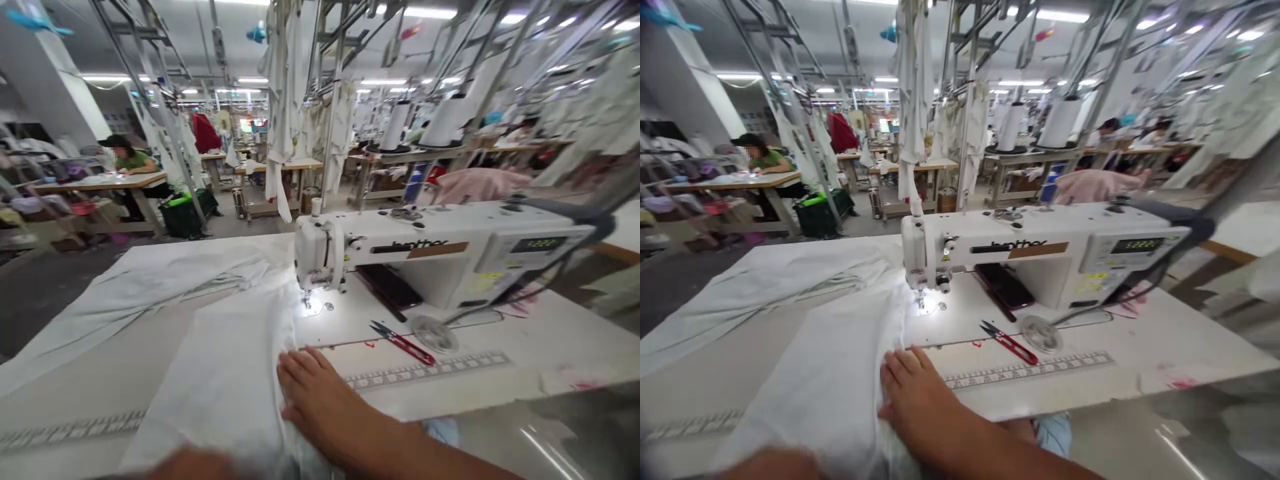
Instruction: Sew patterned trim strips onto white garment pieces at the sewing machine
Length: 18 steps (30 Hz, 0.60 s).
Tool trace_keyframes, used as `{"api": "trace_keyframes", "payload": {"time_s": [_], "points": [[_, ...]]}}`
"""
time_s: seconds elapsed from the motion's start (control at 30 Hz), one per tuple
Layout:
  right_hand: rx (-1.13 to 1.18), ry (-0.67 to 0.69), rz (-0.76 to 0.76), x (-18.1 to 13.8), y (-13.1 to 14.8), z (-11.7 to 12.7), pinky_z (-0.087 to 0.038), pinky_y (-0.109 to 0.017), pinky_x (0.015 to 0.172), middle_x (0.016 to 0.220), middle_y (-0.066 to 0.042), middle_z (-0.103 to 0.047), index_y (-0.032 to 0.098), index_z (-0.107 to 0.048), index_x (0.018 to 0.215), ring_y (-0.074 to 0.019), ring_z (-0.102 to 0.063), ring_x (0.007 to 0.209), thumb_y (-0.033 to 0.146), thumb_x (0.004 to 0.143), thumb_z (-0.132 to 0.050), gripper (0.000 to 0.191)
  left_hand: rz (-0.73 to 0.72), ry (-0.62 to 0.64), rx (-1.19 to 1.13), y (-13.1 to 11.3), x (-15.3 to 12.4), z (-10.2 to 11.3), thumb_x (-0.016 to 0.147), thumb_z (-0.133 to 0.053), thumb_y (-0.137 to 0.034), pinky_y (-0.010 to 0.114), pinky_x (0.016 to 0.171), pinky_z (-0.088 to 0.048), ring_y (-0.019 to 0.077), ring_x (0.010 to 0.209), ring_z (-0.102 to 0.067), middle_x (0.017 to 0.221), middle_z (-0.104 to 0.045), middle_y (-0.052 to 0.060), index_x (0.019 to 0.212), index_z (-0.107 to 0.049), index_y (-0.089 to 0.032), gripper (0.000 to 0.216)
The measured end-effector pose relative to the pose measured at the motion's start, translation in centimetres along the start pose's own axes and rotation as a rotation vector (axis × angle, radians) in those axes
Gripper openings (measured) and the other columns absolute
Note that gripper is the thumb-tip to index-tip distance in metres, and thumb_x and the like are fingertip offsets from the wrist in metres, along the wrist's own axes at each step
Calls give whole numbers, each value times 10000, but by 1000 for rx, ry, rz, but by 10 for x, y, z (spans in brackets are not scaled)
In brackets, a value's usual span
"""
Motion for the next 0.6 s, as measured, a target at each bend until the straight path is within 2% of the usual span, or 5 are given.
{"api": "trace_keyframes", "payload": {"time_s": [0.13,0.23,0.33,0.5,0.6], "points": [[-171,44,295,-41,56,-11,-407,-431,1046,1362,-125,-560,107,-539,1311,-273,-520,1235,410,958,-491,468,121,125,67,63,50,-25,986,-410,-279,320,914,-520,165,1024,-637,1100,-694,59,1125,-635,-219,271],[-320,-86,409,-74,69,-8,-447,-344,980,1318,-57,-609,153,-578,1249,-217,-573,1171,285,982,-460,320,230,297,221,119,80,-62,916,-525,-457,544,1113,-307,296,1374,-370,1425,-503,66,1312,-532,-275,436],[-353,-186,400,-92,67,-5,-426,-307,988,1295,-30,-629,174,-605,1202,-189,-567,1178,249,979,-466,273,350,273,286,154,80,-66,884,-479,-606,792,1001,-150,455,1410,-201,1522,-343,131,1411,-422,-271,627],[-225,-131,444,-90,66,2,-445,-310,980,1292,-30,-630,217,-604,1212,-182,-568,1194,324,978,-464,292,414,156,365,156,52,-41,880,-556,-514,773,1022,-158,456,1396,-246,1504,-361,173,1372,-476,-216,581],[-207,-126,362,-89,30,22,-486,-334,949,1315,-59,-612,207,-573,1269,-191,-578,1185,413,990,-395,390,374,73,382,130,49,-37,888,-584,-263,623,1092,-280,349,1319,-427,1381,-520,169,1232,-593,-174,356]]}}
Point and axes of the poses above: each hand's wrist, its own x-axis towards the middle knuckle, its own z-axis out of the back of the hand, y = z × x, the point moved 10 cm from there along x, towards the middle knuckle
